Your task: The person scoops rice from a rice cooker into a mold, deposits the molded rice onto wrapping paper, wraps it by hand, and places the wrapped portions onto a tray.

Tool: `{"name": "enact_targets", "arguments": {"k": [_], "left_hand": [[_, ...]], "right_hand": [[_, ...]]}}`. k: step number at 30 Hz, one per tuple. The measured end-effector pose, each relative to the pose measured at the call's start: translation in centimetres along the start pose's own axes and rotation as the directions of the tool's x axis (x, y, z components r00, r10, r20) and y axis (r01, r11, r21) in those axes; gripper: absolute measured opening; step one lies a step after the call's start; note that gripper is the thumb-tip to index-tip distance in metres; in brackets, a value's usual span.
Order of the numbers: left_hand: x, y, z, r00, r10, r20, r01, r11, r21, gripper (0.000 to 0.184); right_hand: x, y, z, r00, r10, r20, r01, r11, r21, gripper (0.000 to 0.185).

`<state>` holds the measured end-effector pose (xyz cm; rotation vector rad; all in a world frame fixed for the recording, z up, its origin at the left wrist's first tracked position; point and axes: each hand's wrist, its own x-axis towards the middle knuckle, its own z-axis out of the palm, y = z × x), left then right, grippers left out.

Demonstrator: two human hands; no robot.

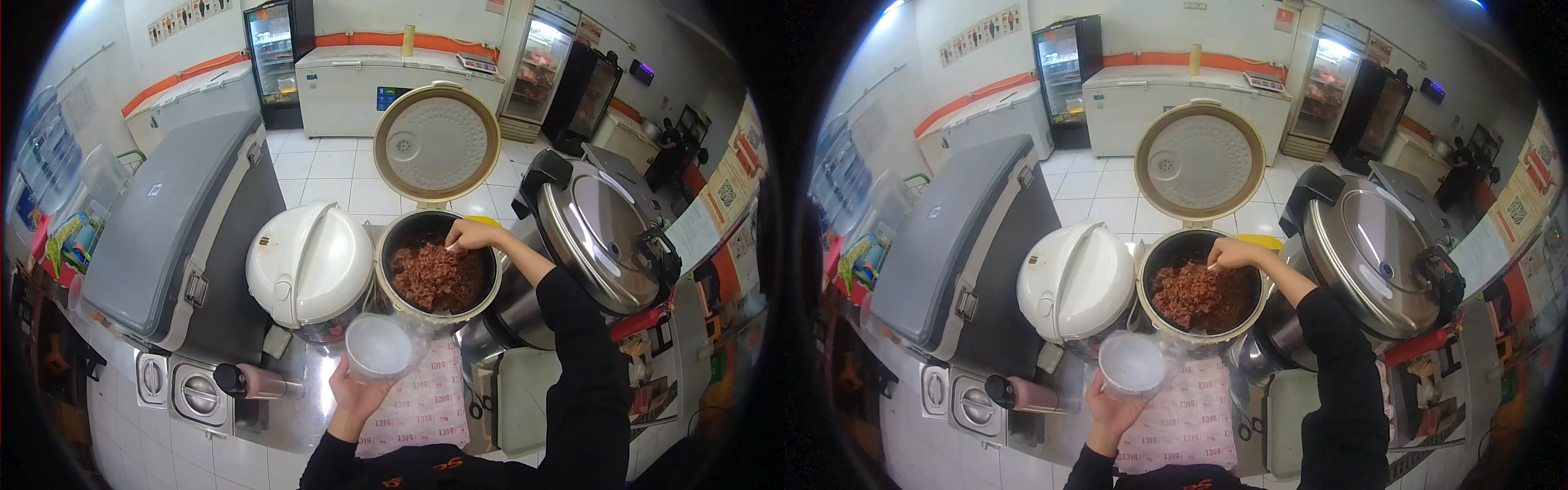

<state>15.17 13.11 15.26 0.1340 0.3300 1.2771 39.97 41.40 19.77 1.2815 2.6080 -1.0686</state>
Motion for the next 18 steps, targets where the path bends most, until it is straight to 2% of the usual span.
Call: {"name": "enact_targets", "arguments": {"k": [5,7,9,15,18], "left_hand": [[1.8,3.3,2.5,0.999,0.033,0.032,-0.037,0.990,0.133,0.058],[3.4,4.1,3.5,0.996,0.060,0.063,-0.070,0.982,0.173,0.057],[5.1,4.8,4.6,0.995,0.025,0.101,-0.043,0.982,0.185,0.056],[9.9,4.4,7.3,0.996,-0.019,0.089,0.002,0.981,0.195,0.055],[12.4,3.0,8.2,0.994,-0.096,0.055,0.078,0.960,0.269,0.054]], "right_hand": [[-1.7,-1.3,-3.3,0.992,0.119,-0.052,-0.119,0.993,0.004,0.016],[-2.2,-1.4,-4.7,0.993,0.088,-0.078,-0.090,0.995,-0.030,0.015],[-2.5,-1.3,-6.2,0.987,0.149,-0.060,-0.147,0.988,0.037,0.013],[-5.0,-6.0,-10.2,0.986,0.085,-0.140,-0.074,0.994,0.078,0.007],[-4.7,-7.7,-10.8,0.997,0.052,0.049,-0.050,0.997,-0.058,0.008]]}}
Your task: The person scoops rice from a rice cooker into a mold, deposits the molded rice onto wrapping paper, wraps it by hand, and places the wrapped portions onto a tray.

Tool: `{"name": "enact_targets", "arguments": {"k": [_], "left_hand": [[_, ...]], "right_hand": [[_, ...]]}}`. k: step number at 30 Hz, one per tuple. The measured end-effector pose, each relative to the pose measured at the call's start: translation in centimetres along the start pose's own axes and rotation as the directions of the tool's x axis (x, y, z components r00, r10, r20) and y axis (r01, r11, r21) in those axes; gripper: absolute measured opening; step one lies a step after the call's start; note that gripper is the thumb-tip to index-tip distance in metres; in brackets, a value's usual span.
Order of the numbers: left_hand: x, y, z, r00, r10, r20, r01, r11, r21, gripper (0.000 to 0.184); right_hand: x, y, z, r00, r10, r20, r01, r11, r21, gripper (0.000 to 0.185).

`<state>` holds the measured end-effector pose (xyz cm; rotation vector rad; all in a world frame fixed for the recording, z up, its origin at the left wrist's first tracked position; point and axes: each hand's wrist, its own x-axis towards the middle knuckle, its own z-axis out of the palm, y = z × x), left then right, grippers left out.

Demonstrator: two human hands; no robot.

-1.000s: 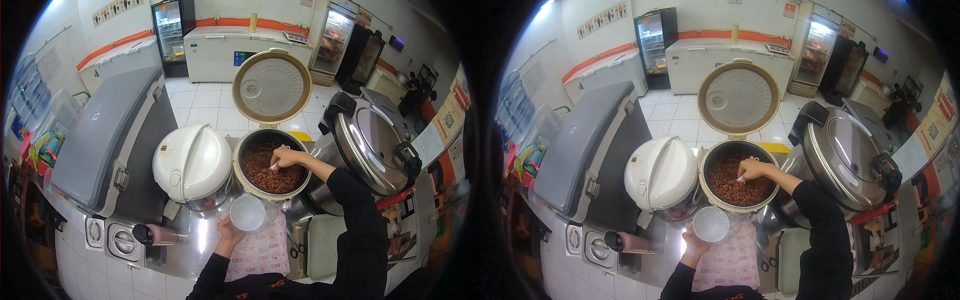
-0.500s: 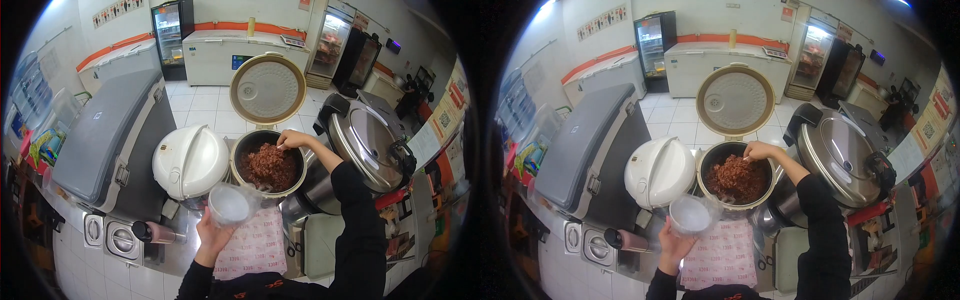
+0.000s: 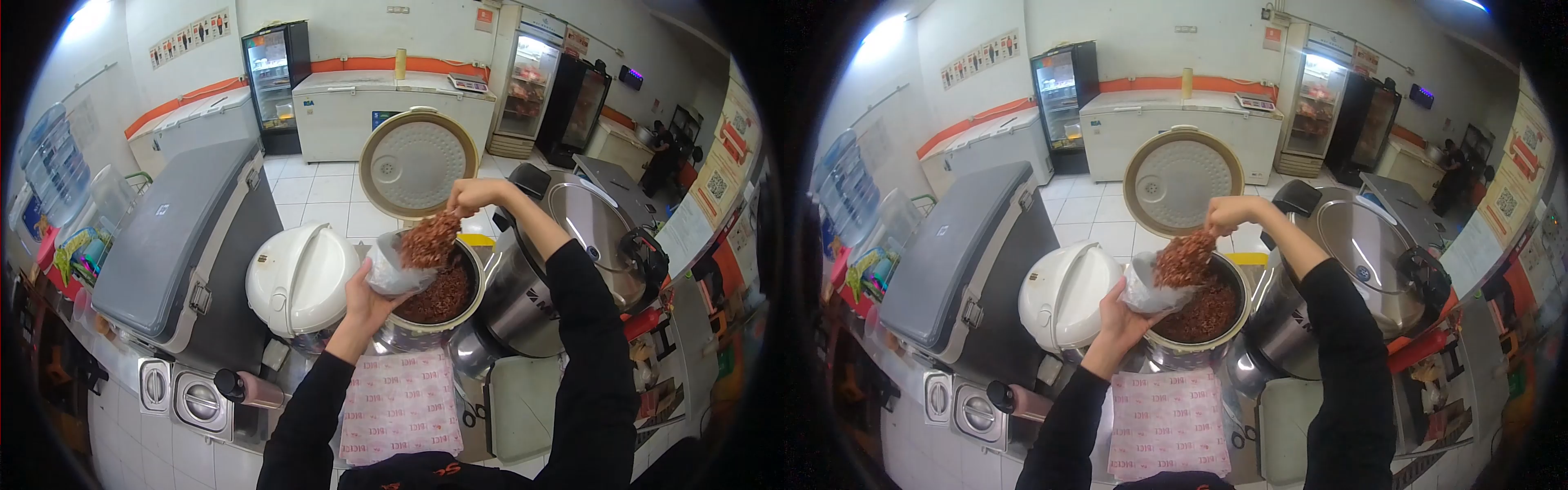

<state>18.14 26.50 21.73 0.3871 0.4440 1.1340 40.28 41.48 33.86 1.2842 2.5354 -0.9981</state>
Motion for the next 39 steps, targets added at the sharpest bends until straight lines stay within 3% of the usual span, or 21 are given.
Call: {"name": "enact_targets", "arguments": {"k": [1,3,5,7,8,10,11,13,17,19,23,25,27,29,35,39], "left_hand": [[0.6,-0.5,0.4,1.000,-0.006,0.005,0.006,1.000,0.006,0.054],[1.7,-1.7,1.2,0.983,-0.081,0.163,0.084,0.996,-0.012,0.053],[2.7,-3.4,1.3,0.982,-0.085,0.169,0.089,0.996,-0.020,0.055],[3.1,-4.7,1.0,0.995,-0.076,0.063,0.083,0.989,-0.125,0.058],[3.2,-5.1,0.7,0.997,-0.075,0.037,0.079,0.987,-0.141,0.061],[3.4,-5.4,0.5,0.998,-0.062,0.028,0.065,0.987,-0.147,0.061],[3.5,-5.5,0.4,0.999,-0.044,0.019,0.047,0.986,-0.159,0.061],[3.4,-5.3,0.7,0.999,-0.034,0.022,0.037,0.986,-0.160,0.061],[2.7,-4.8,2.3,1.000,-0.013,-0.024,0.008,0.979,-0.205,0.063],[2.4,-4.8,2.5,0.999,0.000,-0.042,-0.009,0.978,-0.210,0.063],[2.3,-4.7,2.4,0.999,0.013,-0.037,-0.021,0.974,-0.226,0.063],[1.9,-4.6,2.7,0.999,0.017,-0.036,-0.025,0.975,-0.223,0.063],[1.7,-4.6,2.8,0.999,0.019,-0.036,-0.027,0.975,-0.221,0.063],[1.5,-4.5,2.7,1.000,0.016,0.008,-0.014,0.990,-0.143,0.065],[1.6,-4.4,3.0,0.997,-0.018,-0.079,0.006,0.988,-0.153,0.065],[1.3,-4.1,2.4,0.999,-0.047,-0.027,0.043,0.991,-0.124,0.063]], "right_hand": [[0.5,-0.4,0.4,1.000,0.015,0.007,-0.014,1.000,-0.023,0.010],[2.1,-0.9,1.4,0.995,0.094,0.046,-0.087,0.988,-0.127,0.014],[3.0,-1.9,2.1,0.984,0.163,0.067,-0.147,0.968,-0.201,0.017],[2.3,-3.8,2.6,0.976,0.215,-0.015,-0.196,0.855,-0.480,0.024],[1.9,-4.5,2.8,0.976,0.215,-0.017,-0.198,0.857,-0.475,0.024],[1.0,-5.5,3.6,0.963,0.117,-0.242,-0.250,0.718,-0.650,0.027],[0.5,-5.9,3.9,0.963,0.121,-0.242,-0.252,0.722,-0.644,0.027],[-0.7,-6.9,4.7,0.921,-0.034,-0.387,-0.261,0.683,-0.682,0.019],[-4.4,-9.7,7.0,0.872,-0.085,-0.483,-0.313,0.662,-0.681,0.014],[-6.1,-10.5,8.5,0.786,-0.087,-0.612,-0.399,0.684,-0.610,0.010],[-7.6,-9.7,13.0,0.695,-0.123,-0.708,-0.450,0.694,-0.562,0.009],[-7.8,-9.0,14.6,0.550,-0.226,-0.804,-0.573,0.598,-0.560,0.014],[-8.5,-8.0,15.0,0.546,-0.233,-0.805,-0.551,0.623,-0.555,0.019],[-8.5,-7.0,15.5,0.478,-0.312,-0.821,-0.559,0.612,-0.559,0.023],[-7.9,-5.1,19.4,0.537,-0.434,-0.724,-0.449,0.579,-0.680,0.040],[-8.6,-4.0,18.2,0.508,-0.333,-0.794,-0.345,0.766,-0.542,0.044]]}}
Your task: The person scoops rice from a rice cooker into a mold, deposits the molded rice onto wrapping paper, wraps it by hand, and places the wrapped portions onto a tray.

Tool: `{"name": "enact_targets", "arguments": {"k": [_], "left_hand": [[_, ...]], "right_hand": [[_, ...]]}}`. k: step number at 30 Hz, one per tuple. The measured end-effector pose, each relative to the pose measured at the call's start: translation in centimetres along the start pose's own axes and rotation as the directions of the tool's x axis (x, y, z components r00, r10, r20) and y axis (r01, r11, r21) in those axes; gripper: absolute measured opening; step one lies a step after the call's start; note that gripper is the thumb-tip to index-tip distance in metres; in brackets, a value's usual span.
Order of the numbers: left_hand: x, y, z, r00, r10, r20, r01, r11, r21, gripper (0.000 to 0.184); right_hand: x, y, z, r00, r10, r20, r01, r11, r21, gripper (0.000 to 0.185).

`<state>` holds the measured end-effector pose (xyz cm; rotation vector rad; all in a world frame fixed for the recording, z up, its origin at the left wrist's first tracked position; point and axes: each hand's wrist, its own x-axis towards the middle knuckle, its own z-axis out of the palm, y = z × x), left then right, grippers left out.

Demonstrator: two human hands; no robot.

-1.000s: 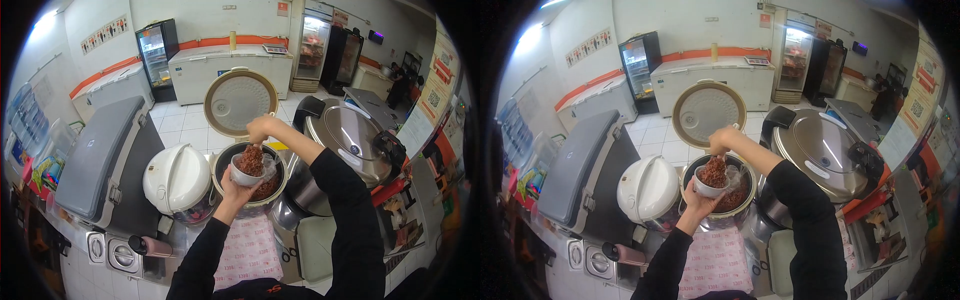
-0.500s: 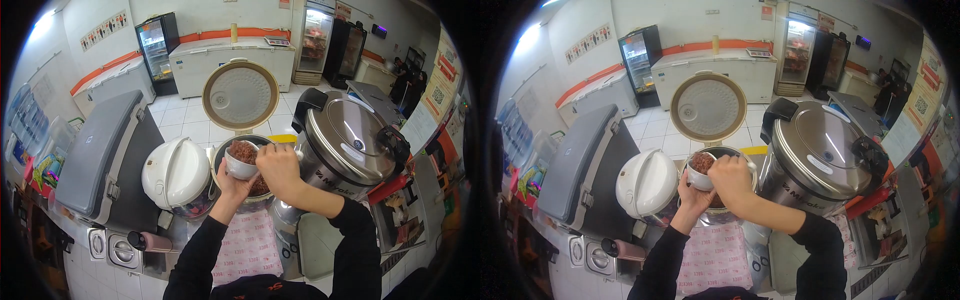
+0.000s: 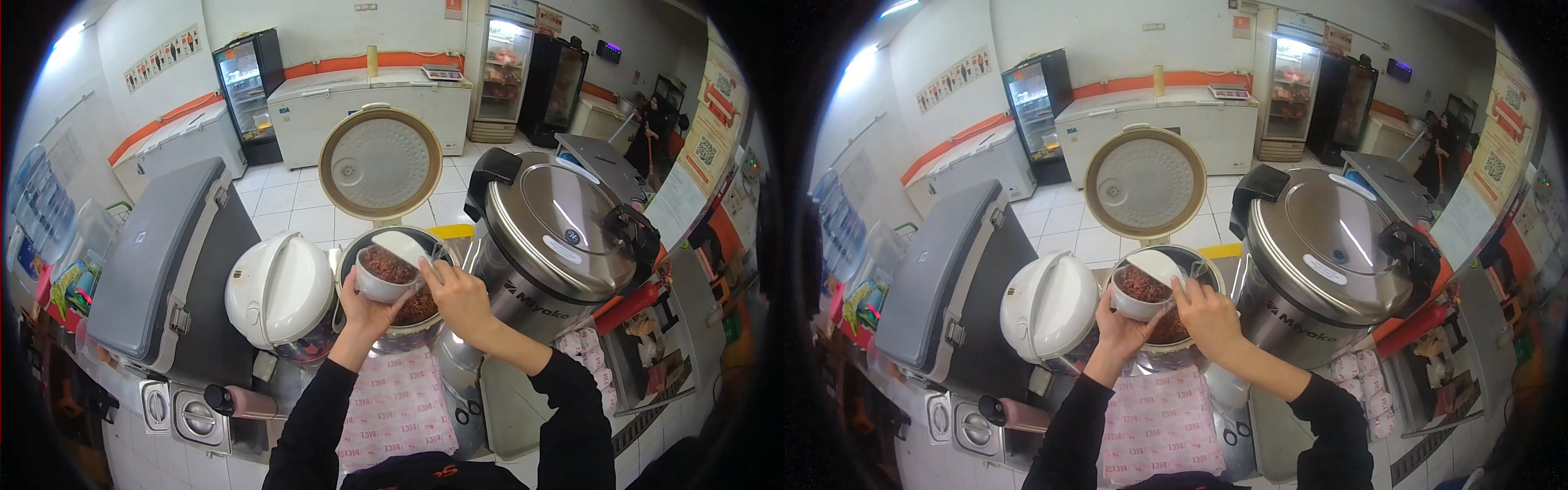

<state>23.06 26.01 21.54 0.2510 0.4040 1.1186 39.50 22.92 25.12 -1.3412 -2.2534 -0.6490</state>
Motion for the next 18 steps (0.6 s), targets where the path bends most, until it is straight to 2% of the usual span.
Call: {"name": "enact_targets", "arguments": {"k": [2,4,6,8,9,10,11,12,13,14,15,16,17,18], "left_hand": [[0.0,0.1,0.0,1.000,-0.022,0.008,0.022,1.000,-0.011,0.062],[-0.1,0.4,-0.2,0.999,-0.026,-0.021,0.026,0.999,0.017,0.061],[-0.3,0.7,-1.0,1.000,-0.012,-0.011,0.012,1.000,0.018,0.059],[-0.3,0.7,-1.8,1.000,0.011,0.016,-0.011,1.000,0.014,0.056],[-0.7,0.5,-1.3,0.996,0.077,0.033,-0.076,0.997,-0.014,0.055],[-1.2,0.6,-1.4,0.981,0.101,0.165,-0.095,0.995,-0.042,0.055],[-2.0,0.8,-1.3,0.985,0.117,0.130,-0.114,0.993,-0.032,0.055],[-2.6,0.9,-1.5,0.972,0.151,0.178,-0.150,0.988,-0.019,0.054],[-3.3,0.9,-1.2,0.969,0.198,0.150,-0.202,0.979,0.013,0.053],[-4.2,0.7,-1.3,0.962,0.236,0.137,-0.242,0.970,0.035,0.052],[-4.7,0.7,-1.8,0.950,0.267,0.165,-0.281,0.957,0.074,0.049],[-5.4,0.8,-2.3,0.961,0.267,0.067,-0.270,0.962,0.036,0.046],[-6.0,0.7,-2.7,0.955,0.298,0.015,-0.298,0.954,0.023,0.044],[-7.0,0.9,-2.9,0.969,0.245,-0.024,-0.245,0.969,-0.011,0.043]], "right_hand": [[-0.6,0.1,0.6,0.999,-0.037,0.009,0.037,0.999,-0.007,0.043],[-1.0,0.0,0.6,0.986,-0.162,0.031,0.163,0.986,-0.031,0.042],[-0.8,0.5,0.1,0.985,-0.170,0.033,0.171,0.985,-0.021,0.040],[-0.2,1.4,-0.2,0.992,-0.129,-0.013,0.129,0.988,0.082,0.041],[0.4,2.1,-0.6,0.996,-0.048,-0.072,0.056,0.992,0.116,0.042],[1.3,3.0,-1.1,0.991,0.038,-0.130,-0.020,0.990,0.140,0.043],[2.3,4.3,-0.8,0.972,0.069,-0.223,-0.039,0.990,0.134,0.041],[3.1,5.2,-0.4,0.978,0.103,-0.183,-0.084,0.991,0.108,0.033],[3.9,5.8,0.4,0.995,0.100,-0.005,-0.100,0.995,-0.021,0.030],[4.4,5.8,2.9,0.990,0.142,0.022,-0.142,0.990,0.006,0.016],[4.7,5.2,6.3,0.976,0.166,0.145,-0.148,0.981,-0.125,0.011],[4.9,4.5,8.9,0.952,0.113,0.285,-0.065,0.983,-0.173,0.013],[5.2,3.5,10.9,0.915,0.102,0.389,-0.064,0.992,-0.109,0.010],[5.2,3.0,13.0,0.890,0.036,0.455,-0.006,0.998,-0.069,0.010]]}}
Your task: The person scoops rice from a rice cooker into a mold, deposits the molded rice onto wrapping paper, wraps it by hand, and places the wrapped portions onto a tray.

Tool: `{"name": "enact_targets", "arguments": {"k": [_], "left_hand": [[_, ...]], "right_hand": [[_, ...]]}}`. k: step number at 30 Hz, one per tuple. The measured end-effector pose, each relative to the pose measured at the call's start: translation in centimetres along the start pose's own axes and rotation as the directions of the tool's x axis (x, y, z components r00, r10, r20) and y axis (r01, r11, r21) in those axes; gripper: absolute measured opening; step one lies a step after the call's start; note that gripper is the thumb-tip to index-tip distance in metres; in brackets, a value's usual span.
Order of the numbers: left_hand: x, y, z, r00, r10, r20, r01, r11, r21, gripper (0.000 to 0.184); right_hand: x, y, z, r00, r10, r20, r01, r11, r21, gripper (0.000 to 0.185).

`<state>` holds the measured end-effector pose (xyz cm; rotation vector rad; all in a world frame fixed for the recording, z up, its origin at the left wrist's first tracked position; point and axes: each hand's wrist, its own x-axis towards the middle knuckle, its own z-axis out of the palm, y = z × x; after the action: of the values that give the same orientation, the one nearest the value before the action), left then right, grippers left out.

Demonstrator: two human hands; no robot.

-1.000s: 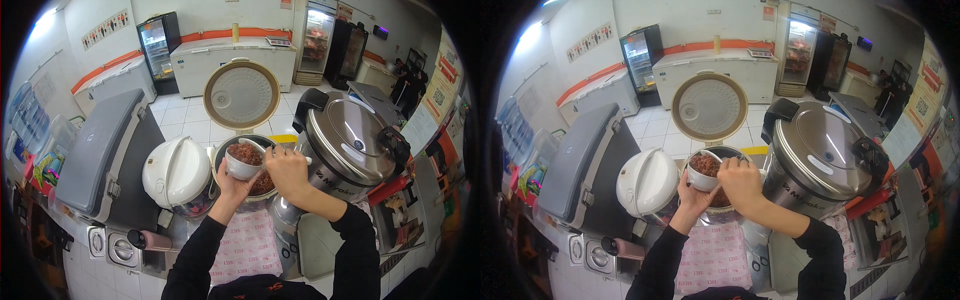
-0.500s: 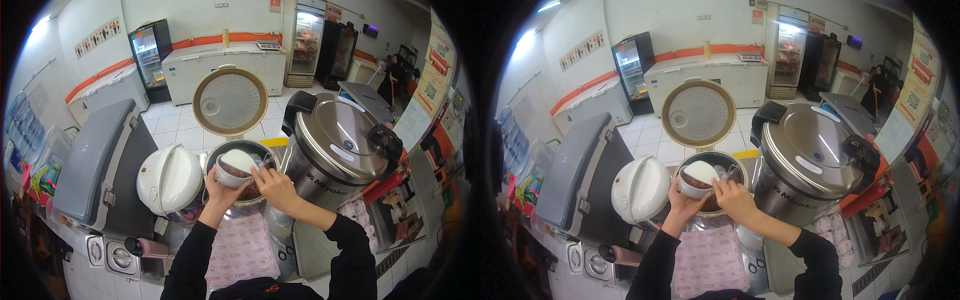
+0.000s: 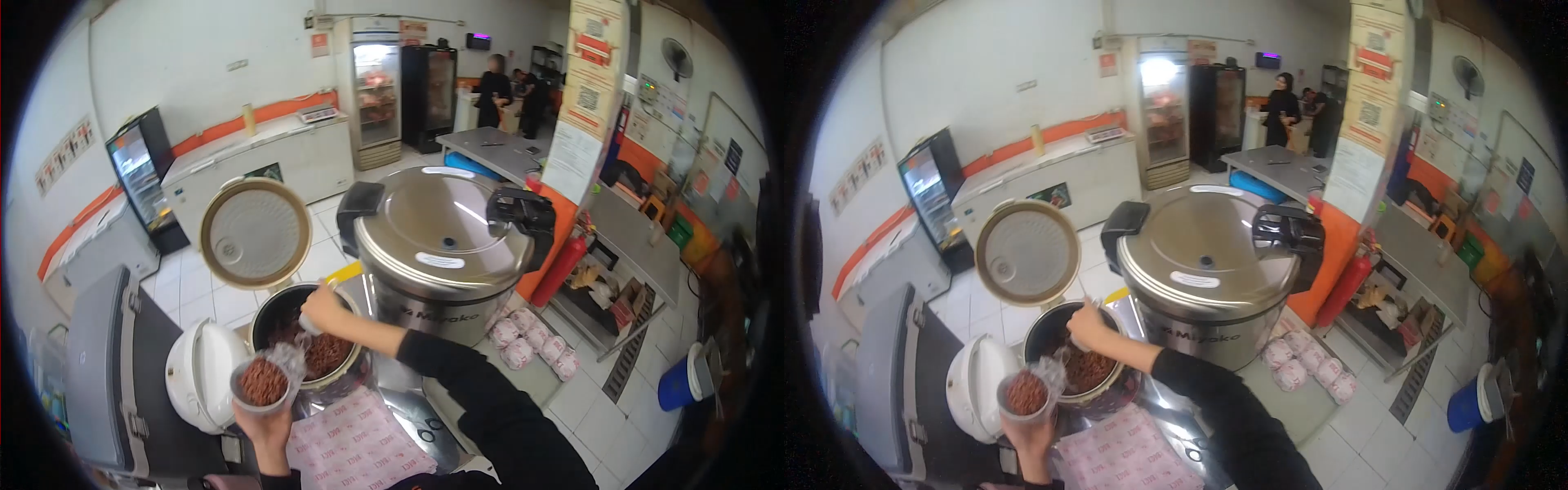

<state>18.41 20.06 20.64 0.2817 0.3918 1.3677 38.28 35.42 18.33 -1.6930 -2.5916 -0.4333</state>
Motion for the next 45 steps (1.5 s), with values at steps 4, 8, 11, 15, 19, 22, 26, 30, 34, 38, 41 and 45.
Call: {"name": "enact_targets", "arguments": {"k": [4,8,11,15,19,22,26,30,34,38,41,45], "left_hand": [[-3.6,1.5,-1.8,0.997,0.081,0.009,-0.081,0.984,0.157,0.046],[-5.7,4.2,-6.0,0.967,0.214,0.141,-0.250,0.661,0.707,0.045],[-7.1,5.2,-4.6,0.997,0.073,0.040,-0.077,0.990,0.120,0.046],[-6.6,3.9,-3.3,0.882,0.437,0.177,-0.389,0.465,0.795,0.050],[-4.8,4.9,-1.6,0.997,0.074,0.013,-0.075,0.988,0.135,0.052],[-3.1,4.8,-0.9,0.997,-0.063,0.040,0.058,0.991,0.124,0.058],[0.2,3.7,0.0,0.974,-0.202,0.105,0.178,0.962,0.205,0.057],[3.4,1.5,1.6,0.969,-0.246,-0.016,0.243,0.941,0.235,0.060],[7.5,-0.6,1.8,0.955,-0.291,0.052,0.273,0.936,0.224,0.060],[10.2,-2.6,1.2,0.947,-0.320,-0.023,0.320,0.940,0.118,0.058],[10.7,-3.6,1.5,0.957,-0.285,-0.055,0.290,0.951,0.106,0.054],[11.1,-4.2,0.3,0.955,-0.274,-0.118,0.291,0.940,0.177,0.056]], "right_hand": [[1.1,-1.0,0.9,0.992,-0.089,0.090,0.062,0.961,0.270,0.019],[0.4,-0.9,1.9,0.975,-0.161,0.154,0.086,0.908,0.410,0.022],[-0.3,0.3,1.8,0.964,-0.120,0.237,-0.018,0.859,0.511,0.021],[-0.4,1.6,1.8,0.989,-0.036,0.145,-0.049,0.839,0.542,0.021],[-1.0,3.0,-1.1,0.993,-0.005,0.119,-0.072,0.773,0.631,0.024],[-1.5,4.2,-2.9,0.992,0.040,0.122,-0.107,0.781,0.615,0.026],[-2.4,5.4,-6.9,0.988,0.148,0.044,-0.147,0.816,0.560,0.024],[-3.9,4.2,-10.5,0.966,0.168,-0.197,-0.073,0.907,0.416,0.019],[-6.5,-0.2,-11.0,0.940,0.094,-0.327,-0.046,0.987,0.154,0.013],[-8.9,-3.6,-8.0,0.935,-0.025,-0.354,-0.017,0.993,-0.115,0.016],[-10.2,-3.7,-7.3,0.938,-0.021,-0.346,-0.012,0.996,-0.094,0.024],[-10.7,-2.5,-6.4,0.940,-0.108,-0.324,0.125,0.992,0.034,0.033]]}}
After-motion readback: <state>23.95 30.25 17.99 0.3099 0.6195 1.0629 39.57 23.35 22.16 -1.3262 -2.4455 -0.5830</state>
